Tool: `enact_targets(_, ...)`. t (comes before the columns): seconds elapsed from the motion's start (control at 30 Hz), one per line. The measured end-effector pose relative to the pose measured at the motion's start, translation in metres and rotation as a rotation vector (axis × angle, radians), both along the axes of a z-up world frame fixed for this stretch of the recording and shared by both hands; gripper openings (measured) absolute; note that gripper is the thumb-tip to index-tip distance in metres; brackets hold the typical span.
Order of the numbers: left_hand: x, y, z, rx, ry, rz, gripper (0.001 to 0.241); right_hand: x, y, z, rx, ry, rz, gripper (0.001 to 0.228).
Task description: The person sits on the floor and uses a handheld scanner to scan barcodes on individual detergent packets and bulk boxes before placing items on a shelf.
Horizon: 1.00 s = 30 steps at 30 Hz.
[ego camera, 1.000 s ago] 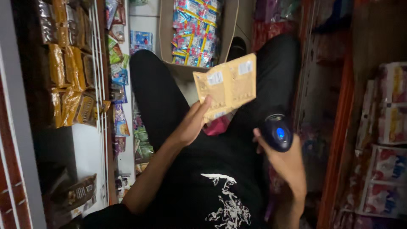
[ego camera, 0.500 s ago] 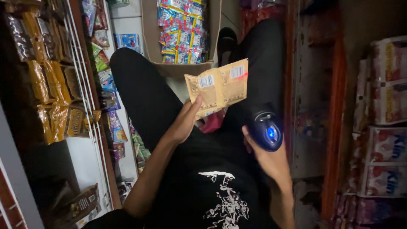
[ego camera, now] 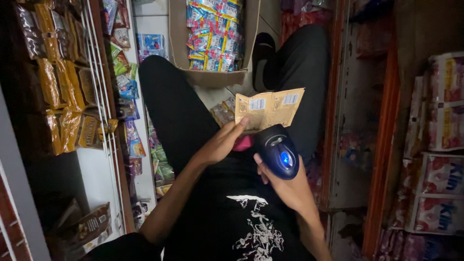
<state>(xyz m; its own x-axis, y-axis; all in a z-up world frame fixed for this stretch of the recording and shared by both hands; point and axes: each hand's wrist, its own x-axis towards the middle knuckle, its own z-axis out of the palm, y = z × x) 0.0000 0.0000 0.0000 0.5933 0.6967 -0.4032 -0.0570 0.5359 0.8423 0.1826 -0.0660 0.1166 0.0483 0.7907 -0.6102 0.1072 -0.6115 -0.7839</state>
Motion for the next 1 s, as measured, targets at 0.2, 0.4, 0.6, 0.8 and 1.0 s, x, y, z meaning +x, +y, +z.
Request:
enact_targets(0.2, -0.007, -0.009, 0.01, -0.238, -0.166, 0.108, 0.061, 0.019, -0.009, -0.005, 0.179, -0.383, -0.227, 0.027)
enact_targets(0.4, -0.06, -0.02, -0.017, -0.539, -0.527, 0.096, 0.067, 0.054, -0.018, -0.032, 0.282, -0.11, -0.037, 0.028)
enact_targets(0.6, -0.049, -0.059, -0.064, -0.181, -0.875, 0.068, 0.089, 0.008, -0.001, -0.009, 0.475, 0.09, -0.266, 0.018)
enact_targets(0.8, -0.032, -0.019, -0.002, -0.335, -0.719, 0.367, 0.079, 0.022, 0.009, -0.002, -0.003, -0.254, -0.212, 0.021)
enact_targets(1.0, -0.03, -0.002, -0.003, -0.323, -0.605, 0.367, 0.074, 0.024, -0.016, -0.007, 0.092, -0.22, 0.112, 0.027)
